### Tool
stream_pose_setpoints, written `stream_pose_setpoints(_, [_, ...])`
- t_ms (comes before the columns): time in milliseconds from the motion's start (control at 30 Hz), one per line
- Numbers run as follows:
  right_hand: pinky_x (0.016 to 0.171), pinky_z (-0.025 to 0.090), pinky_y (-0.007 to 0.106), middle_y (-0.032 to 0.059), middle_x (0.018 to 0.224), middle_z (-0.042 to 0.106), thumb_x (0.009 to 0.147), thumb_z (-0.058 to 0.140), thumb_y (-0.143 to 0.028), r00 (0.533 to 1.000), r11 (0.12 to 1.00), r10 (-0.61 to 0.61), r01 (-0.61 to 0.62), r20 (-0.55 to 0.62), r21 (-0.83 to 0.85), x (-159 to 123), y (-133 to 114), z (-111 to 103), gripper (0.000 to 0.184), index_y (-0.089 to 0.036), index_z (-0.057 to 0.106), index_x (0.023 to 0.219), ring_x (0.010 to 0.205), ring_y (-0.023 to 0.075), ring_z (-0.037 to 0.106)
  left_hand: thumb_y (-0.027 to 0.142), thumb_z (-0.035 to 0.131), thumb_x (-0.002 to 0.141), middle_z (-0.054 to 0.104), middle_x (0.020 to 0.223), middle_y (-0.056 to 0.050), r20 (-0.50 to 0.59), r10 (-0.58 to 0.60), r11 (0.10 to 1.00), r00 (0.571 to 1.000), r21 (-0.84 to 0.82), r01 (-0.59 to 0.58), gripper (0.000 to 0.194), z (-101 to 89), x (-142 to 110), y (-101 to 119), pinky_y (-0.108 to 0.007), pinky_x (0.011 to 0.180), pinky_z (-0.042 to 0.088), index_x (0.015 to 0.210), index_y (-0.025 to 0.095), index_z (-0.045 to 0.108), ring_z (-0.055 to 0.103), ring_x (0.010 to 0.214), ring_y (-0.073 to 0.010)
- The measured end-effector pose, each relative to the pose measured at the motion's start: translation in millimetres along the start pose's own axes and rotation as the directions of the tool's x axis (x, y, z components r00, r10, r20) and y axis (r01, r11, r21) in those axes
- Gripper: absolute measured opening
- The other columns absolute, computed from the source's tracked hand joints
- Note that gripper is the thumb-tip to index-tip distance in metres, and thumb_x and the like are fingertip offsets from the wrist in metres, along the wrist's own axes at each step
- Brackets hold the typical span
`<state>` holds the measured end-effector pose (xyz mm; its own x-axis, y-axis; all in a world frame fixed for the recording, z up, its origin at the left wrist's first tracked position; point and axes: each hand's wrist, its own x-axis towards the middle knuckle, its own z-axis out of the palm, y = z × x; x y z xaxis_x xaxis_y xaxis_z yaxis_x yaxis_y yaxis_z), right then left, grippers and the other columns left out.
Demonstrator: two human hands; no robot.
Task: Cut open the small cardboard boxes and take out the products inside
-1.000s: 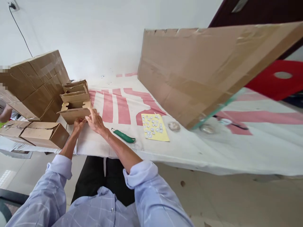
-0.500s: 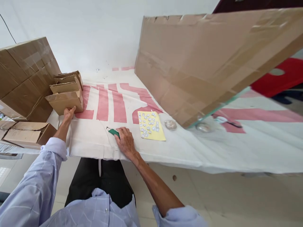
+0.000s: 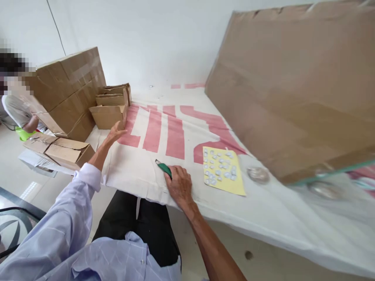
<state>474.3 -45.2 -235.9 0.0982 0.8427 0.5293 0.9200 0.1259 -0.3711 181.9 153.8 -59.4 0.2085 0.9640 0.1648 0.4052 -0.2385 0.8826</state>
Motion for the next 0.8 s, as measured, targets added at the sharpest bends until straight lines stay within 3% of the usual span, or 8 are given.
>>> stream_pose_setpoints(100, [0.089, 0.048, 0.043, 0.0160, 0.119, 0.074, 0.103, 0.058, -0.030, 1.000, 1.000, -0.015, 0.014, 0.018, 0.013, -1.9, 1.7, -1.1, 0.025, -0.020, 0.073, 0.120, 0.108, 0.0339, 0.063, 0.052, 0.098, 0.075, 0.055, 0.171, -0.019, 0.086, 0.056, 0.994, 0.995, 0.093, -0.064, 0.094, -25.4, -41.4, 16.9, -0.057, 0.132, 0.042, 0.156, 0.019, 0.063, 0.051, 0.157, -0.0437])
stream_pose_setpoints(233, [0.090, 0.049, 0.045, 0.0173, 0.120, 0.074, 0.102, 0.059, -0.030, 0.999, 1.000, -0.007, 0.006, 0.050, 0.021, -1.0, 1.5, -2.6, 0.026, -0.018, 0.073, 0.120, 0.110, 0.0352, 0.063, 0.064, 0.098, 0.069, 0.037, 0.186, -0.014, 0.344, 0.207, 0.851, 0.916, 0.398, -0.342, 0.123, -122.6, -101.3, 39.4, -0.057, 0.139, 0.034, 0.174, 0.028, 0.045, 0.033, 0.172, -0.0427])
stream_pose_setpoints(333, [0.090, 0.049, 0.045, 0.0180, 0.120, 0.075, 0.101, 0.059, -0.030, 0.998, 1.000, 0.018, -0.018, 0.052, 0.015, 1.5, 0.0, -0.4, 0.027, -0.018, 0.073, 0.120, 0.110, 0.0356, 0.063, 0.063, 0.098, 0.062, 0.035, 0.187, -0.015, 0.367, -0.021, 0.713, 0.930, 0.657, -0.243, 0.135, -198.3, -122.8, 41.9, -0.057, 0.141, 0.030, 0.178, 0.027, 0.038, 0.031, 0.173, -0.0442])
stream_pose_setpoints(433, [0.090, 0.048, 0.044, 0.0174, 0.120, 0.075, 0.099, 0.059, -0.028, 0.998, 0.999, 0.033, -0.034, 0.044, 0.019, 4.2, -2.3, 3.2, 0.025, -0.019, 0.072, 0.118, 0.110, 0.0348, 0.063, 0.050, 0.100, 0.050, 0.036, 0.185, -0.023, 0.297, -0.301, 0.508, 0.906, 0.854, -0.111, 0.145, -236.8, -123.5, 28.2, -0.066, 0.137, 0.031, 0.178, 0.021, 0.037, 0.030, 0.172, -0.0514])
stream_pose_setpoints(533, [0.092, 0.048, 0.044, 0.0168, 0.120, 0.074, 0.099, 0.059, -0.027, 0.999, 0.999, 0.034, -0.035, 0.029, 0.028, 6.5, -4.1, 6.5, 0.022, -0.019, 0.072, 0.116, 0.110, 0.0339, 0.063, 0.037, 0.095, 0.049, 0.038, 0.182, -0.029, 0.254, -0.339, 0.381, 0.906, 0.917, -0.115, 0.141, -244.0, -116.4, 11.5, -0.075, 0.133, 0.030, 0.176, 0.018, 0.038, 0.028, 0.172, -0.0557])
stream_pose_setpoints(633, [0.092, 0.047, 0.043, 0.0166, 0.120, 0.074, 0.100, 0.059, -0.027, 0.999, 0.999, 0.033, -0.034, 0.023, 0.029, 8.4, -4.5, 9.4, 0.020, -0.019, 0.071, 0.114, 0.111, 0.0332, 0.063, 0.039, 0.090, 0.057, 0.049, 0.174, -0.028, 0.288, -0.224, 0.405, 0.931, 0.897, -0.180, 0.125, -236.6, -111.9, 5.4, -0.073, 0.128, 0.038, 0.172, 0.019, 0.046, 0.045, 0.162, -0.0552])
stream_pose_setpoints(733, [0.092, 0.045, 0.042, 0.0158, 0.120, 0.074, 0.100, 0.060, -0.026, 0.999, 0.999, 0.033, -0.033, 0.021, 0.018, 9.8, -3.7, 12.0, 0.019, -0.020, 0.070, 0.114, 0.111, 0.0327, 0.063, 0.049, 0.093, 0.061, 0.060, 0.162, -0.022, 0.321, -0.098, 0.463, 0.942, 0.852, -0.243, 0.112, -209.9, -114.1, 9.9, -0.067, 0.125, 0.042, 0.164, 0.024, 0.055, 0.059, 0.148, -0.0504])
stream_pose_setpoints(800, [0.091, 0.045, 0.042, 0.0154, 0.120, 0.074, 0.100, 0.060, -0.026, 0.999, 0.999, 0.030, -0.030, 0.022, 0.011, 10.1, -2.9, 12.8, 0.019, -0.020, 0.070, 0.114, 0.111, 0.0327, 0.062, 0.054, 0.095, 0.064, 0.062, 0.158, -0.019, 0.323, -0.017, 0.482, 0.946, 0.832, -0.275, 0.108, -175.9, -119.0, 15.7, -0.065, 0.125, 0.041, 0.161, 0.027, 0.057, 0.060, 0.145, -0.0477])
